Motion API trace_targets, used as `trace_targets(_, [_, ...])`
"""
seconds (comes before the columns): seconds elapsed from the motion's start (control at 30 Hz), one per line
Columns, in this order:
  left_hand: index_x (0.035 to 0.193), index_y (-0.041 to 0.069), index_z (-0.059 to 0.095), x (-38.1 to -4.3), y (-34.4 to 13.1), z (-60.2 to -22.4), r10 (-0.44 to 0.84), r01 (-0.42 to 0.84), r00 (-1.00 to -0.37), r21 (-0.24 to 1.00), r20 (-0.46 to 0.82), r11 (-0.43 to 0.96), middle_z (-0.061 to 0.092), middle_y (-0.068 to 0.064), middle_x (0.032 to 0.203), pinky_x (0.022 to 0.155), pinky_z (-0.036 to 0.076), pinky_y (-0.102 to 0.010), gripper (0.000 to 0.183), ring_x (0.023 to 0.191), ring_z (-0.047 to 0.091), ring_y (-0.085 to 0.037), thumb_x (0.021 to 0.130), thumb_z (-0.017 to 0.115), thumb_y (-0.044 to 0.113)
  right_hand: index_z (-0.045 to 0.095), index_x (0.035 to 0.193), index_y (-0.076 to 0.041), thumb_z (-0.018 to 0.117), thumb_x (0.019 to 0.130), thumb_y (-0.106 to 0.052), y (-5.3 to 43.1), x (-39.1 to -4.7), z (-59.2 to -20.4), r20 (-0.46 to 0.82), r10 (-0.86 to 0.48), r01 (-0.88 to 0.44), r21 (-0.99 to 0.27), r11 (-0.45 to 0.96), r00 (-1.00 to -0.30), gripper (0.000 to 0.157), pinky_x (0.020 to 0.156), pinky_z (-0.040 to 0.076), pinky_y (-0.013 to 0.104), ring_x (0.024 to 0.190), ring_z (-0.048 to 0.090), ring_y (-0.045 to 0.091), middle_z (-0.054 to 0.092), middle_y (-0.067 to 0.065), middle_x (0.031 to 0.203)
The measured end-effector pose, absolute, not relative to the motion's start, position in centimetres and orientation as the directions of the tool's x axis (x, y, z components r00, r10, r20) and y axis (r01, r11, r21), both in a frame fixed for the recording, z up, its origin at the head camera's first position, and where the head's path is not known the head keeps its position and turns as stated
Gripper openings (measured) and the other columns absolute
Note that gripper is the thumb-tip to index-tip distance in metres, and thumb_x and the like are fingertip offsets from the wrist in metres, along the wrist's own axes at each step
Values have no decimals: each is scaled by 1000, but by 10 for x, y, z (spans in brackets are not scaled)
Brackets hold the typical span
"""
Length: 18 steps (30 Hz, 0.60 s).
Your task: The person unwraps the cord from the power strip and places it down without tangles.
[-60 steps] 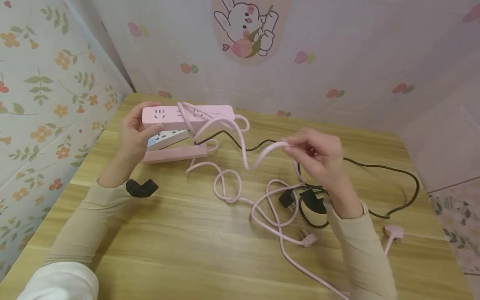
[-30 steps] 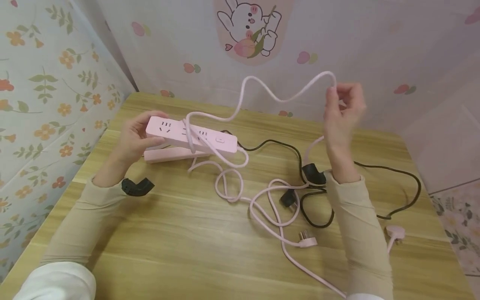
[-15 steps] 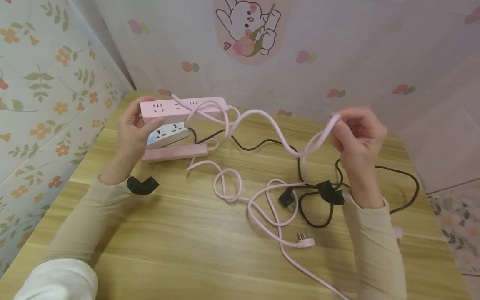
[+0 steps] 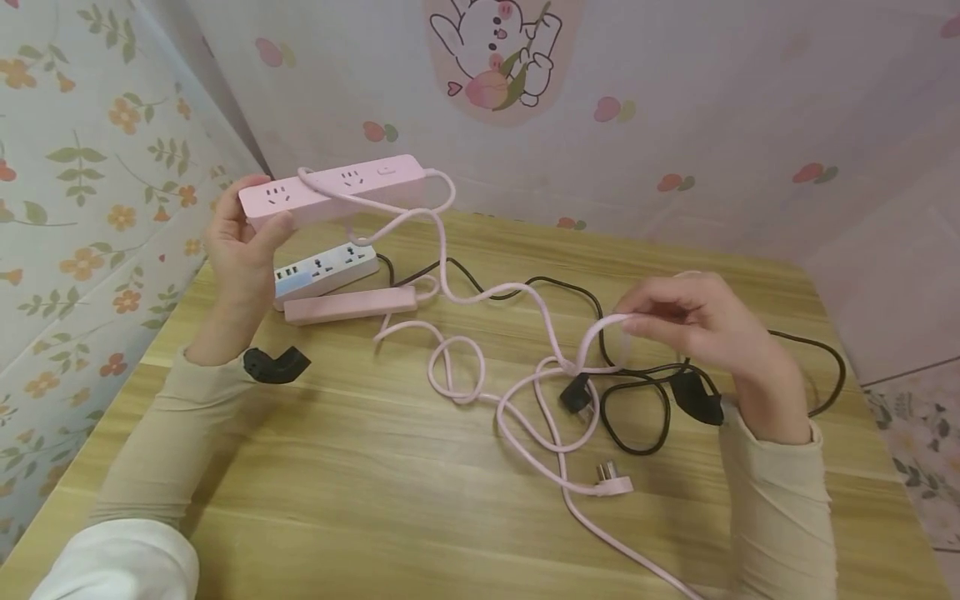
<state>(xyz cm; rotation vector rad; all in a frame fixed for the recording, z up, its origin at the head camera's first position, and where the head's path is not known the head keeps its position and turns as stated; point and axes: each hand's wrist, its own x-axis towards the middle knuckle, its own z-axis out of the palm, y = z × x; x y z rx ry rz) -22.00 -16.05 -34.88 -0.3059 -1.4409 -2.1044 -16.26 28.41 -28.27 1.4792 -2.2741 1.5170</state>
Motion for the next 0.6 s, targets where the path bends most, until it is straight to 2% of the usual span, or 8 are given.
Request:
trace_targets(0.1, [111,-5,59,-219,-160,-347,-327,557,-821,783,469,-276,55,-10,106,81,54,-26,35,95,54,-22,77,66,-8,70,90,-8,67,75,15,289,-163,-286,379,-730,-742,-620,257,-569,28,47,33,18,60,42,3,64,-5,76])
trace_targets(0.2, [109,-1,62,-218,-157,-344,-323,546,-830,778,454,-310,54,-10,104,78,55,-26,34,94,54,-22,76,67,-7,68,86,-18,68,73,15,290,-163,-289,259,-682,-693,-524,495,-684,36,42,31,17,51,38,0,59,-12,67])
trace_targets(0.3, [106,2,65,-216,-154,-343,-311,539,-837,773,449,-335,55,-9,102,75,56,-26,32,92,55,-21,76,66,-7,66,85,-20,69,81,1,291,-167,-295,131,-590,-582,-432,689,-796,21,41,32,20,45,39,1,56,-14,62])
trace_targets(0.37, [105,5,66,-215,-153,-343,-294,536,-841,772,454,-341,56,-8,102,75,56,-25,31,91,55,-20,76,66,-7,66,86,-18,68,85,-9,292,-173,-301,46,-526,-501,-381,777,-849,9,51,33,25,45,43,2,55,-14,61])
trace_targets(0.47, [105,7,66,-213,-152,-343,-255,536,-843,773,473,-339,58,-9,105,77,55,-25,31,92,55,-20,77,66,-7,66,87,-14,67,87,-15,295,-183,-311,-54,-463,-417,-350,839,-885,1,62,36,36,53,55,7,61,-9,66])
trace_targets(0.53, [106,6,65,-212,-152,-343,-236,542,-840,771,489,-334,59,-10,107,79,55,-25,32,93,55,-20,77,66,-8,65,84,-14,67,86,-14,298,-189,-318,-84,-446,-397,-334,855,-891,3,66,37,38,60,58,10,65,-6,70])
trace_targets(0.6, [106,7,66,-211,-152,-342,-224,543,-840,769,494,-337,60,-12,109,80,54,-25,33,94,54,-21,77,65,-10,65,80,-13,68,85,-11,299,-194,-325,-100,-447,-395,-327,858,-889,6,63,42,35,65,58,12,67,-3,73])
